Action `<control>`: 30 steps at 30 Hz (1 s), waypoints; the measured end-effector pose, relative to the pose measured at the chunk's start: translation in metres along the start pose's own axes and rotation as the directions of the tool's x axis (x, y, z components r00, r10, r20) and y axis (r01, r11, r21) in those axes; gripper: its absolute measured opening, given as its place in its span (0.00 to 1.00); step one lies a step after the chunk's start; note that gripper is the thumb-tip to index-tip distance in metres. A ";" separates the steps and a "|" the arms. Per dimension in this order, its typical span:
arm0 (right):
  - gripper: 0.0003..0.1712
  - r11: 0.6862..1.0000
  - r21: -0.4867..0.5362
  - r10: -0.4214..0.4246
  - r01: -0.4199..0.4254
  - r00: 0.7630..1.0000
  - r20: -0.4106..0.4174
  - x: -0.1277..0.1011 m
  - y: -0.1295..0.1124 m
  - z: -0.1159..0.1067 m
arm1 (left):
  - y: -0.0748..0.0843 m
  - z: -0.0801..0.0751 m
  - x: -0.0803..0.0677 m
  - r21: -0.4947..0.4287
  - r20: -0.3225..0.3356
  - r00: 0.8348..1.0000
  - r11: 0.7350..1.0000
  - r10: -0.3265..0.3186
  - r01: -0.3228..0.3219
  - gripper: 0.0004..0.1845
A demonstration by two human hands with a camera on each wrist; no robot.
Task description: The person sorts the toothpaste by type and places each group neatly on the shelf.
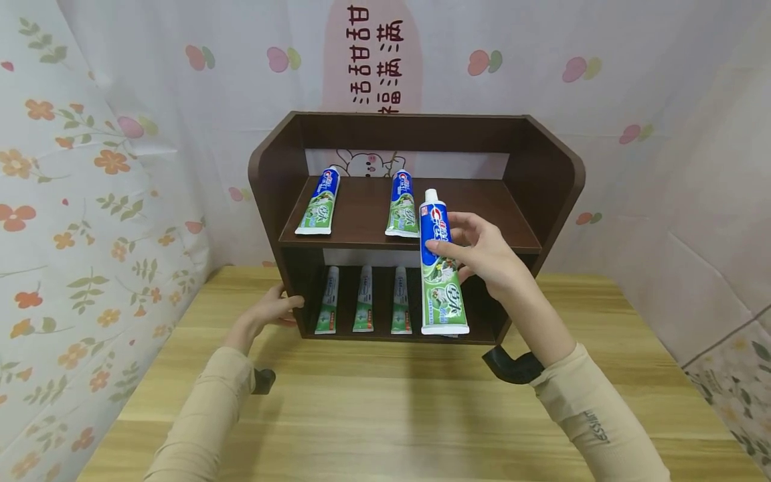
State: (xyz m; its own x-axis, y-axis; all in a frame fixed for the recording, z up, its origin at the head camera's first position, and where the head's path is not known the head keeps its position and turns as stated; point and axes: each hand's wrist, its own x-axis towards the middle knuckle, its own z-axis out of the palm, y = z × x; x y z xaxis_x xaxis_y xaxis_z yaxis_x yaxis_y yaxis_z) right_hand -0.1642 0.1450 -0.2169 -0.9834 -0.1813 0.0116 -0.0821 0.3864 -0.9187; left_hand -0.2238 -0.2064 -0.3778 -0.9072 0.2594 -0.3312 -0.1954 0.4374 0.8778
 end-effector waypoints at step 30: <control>0.42 0.985 -0.007 0.160 -0.170 0.944 -0.289 0.053 -0.001 -0.055 | 0.000 0.000 0.000 0.009 0.002 1.000 1.000 -0.014 0.014 0.41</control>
State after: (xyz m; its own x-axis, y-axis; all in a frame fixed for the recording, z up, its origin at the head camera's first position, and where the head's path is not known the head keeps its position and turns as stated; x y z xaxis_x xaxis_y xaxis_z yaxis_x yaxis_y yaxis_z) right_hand -0.2252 0.1848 -0.1942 -0.9881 0.1525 -0.0222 0.0849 0.4182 -0.9044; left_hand -0.2235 -0.2060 -0.3779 -0.9037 0.2550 -0.3438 -0.2045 0.4485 0.8701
